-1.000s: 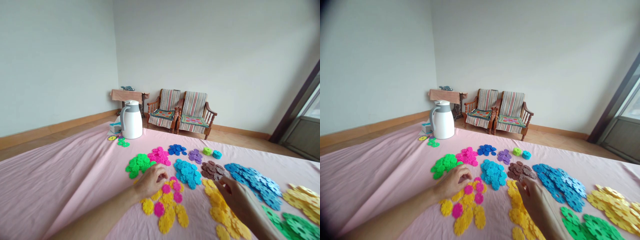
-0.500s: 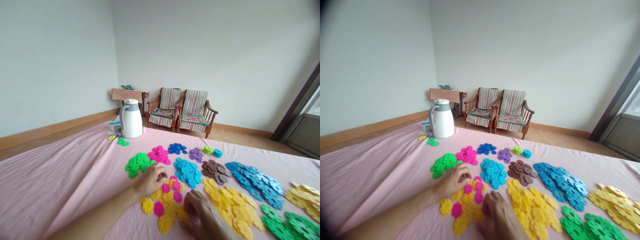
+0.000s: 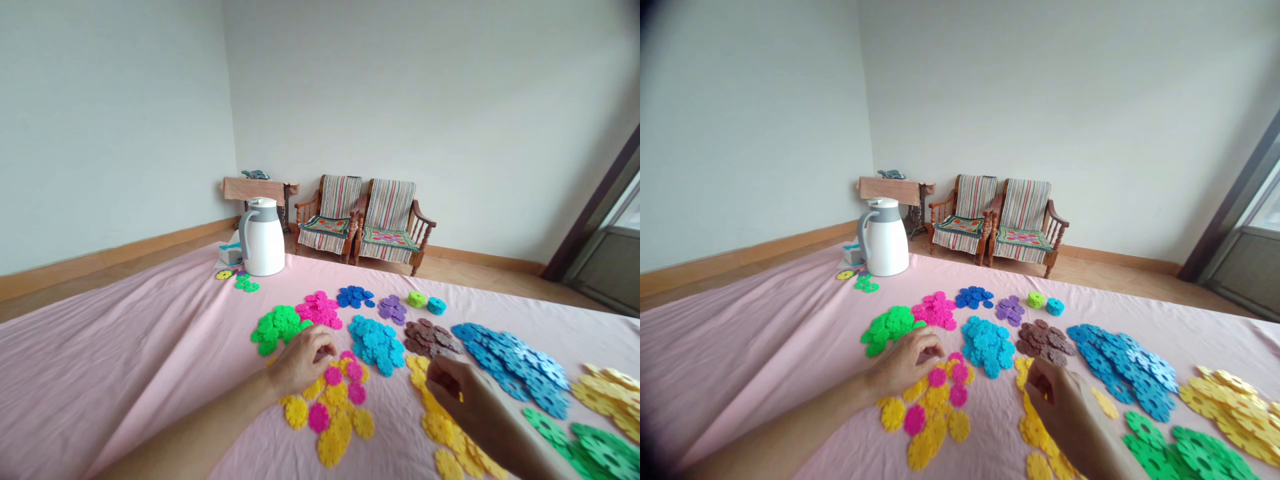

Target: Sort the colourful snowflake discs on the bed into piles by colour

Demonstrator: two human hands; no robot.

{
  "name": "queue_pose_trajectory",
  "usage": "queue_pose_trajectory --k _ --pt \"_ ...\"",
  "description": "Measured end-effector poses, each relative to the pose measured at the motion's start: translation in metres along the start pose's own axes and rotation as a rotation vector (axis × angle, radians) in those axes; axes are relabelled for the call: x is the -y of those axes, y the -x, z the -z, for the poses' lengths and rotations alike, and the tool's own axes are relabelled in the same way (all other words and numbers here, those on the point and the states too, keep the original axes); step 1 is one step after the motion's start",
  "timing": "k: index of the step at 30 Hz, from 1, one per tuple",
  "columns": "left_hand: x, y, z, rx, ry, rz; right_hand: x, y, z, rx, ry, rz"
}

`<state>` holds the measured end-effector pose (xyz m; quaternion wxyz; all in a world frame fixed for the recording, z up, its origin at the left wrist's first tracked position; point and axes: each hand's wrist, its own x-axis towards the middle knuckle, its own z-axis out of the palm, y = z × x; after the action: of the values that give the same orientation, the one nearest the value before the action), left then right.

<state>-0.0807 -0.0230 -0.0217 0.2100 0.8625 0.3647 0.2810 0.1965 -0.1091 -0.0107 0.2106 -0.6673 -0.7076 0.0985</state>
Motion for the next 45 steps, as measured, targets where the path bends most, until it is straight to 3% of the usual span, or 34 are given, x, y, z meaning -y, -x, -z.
queue_pose_trajectory --k 3,11,18,23,26,30,33,36,42,45 --pt "-0.001 0.000 0.000 0.003 0.009 -0.004 -0.012 -0.001 0.003 -0.072 0.078 0.002" --pt "0.000 -0.001 0.001 0.002 -0.023 -0.014 0.063 0.011 -0.038 0.034 -0.201 0.176" --pt "-0.004 -0.001 0.004 0.015 -0.019 0.022 0.079 0.013 -0.046 0.116 -0.209 0.129" --pt "-0.005 -0.001 0.004 0.017 -0.003 0.020 0.062 0.007 -0.031 0.049 -0.301 0.145" --pt "-0.003 -0.001 0.003 0.016 0.003 0.015 0.032 0.003 -0.011 -0.029 -0.192 0.103" --pt "-0.001 -0.001 0.002 0.006 -0.007 0.024 -0.010 -0.002 0.013 0.011 -0.019 0.062" --pt "0.000 0.000 0.001 0.002 -0.005 0.024 -0.014 -0.006 0.018 -0.093 -0.019 0.025" --pt "0.000 0.000 0.001 -0.008 0.013 -0.012 0.012 -0.005 0.008 -0.081 -0.097 0.064" --pt "0.002 0.000 0.001 -0.021 -0.004 -0.047 0.092 0.019 -0.029 0.172 -0.341 0.217" --pt "0.003 0.001 0.000 -0.028 -0.009 -0.056 0.117 0.025 -0.038 0.269 -0.327 0.185"
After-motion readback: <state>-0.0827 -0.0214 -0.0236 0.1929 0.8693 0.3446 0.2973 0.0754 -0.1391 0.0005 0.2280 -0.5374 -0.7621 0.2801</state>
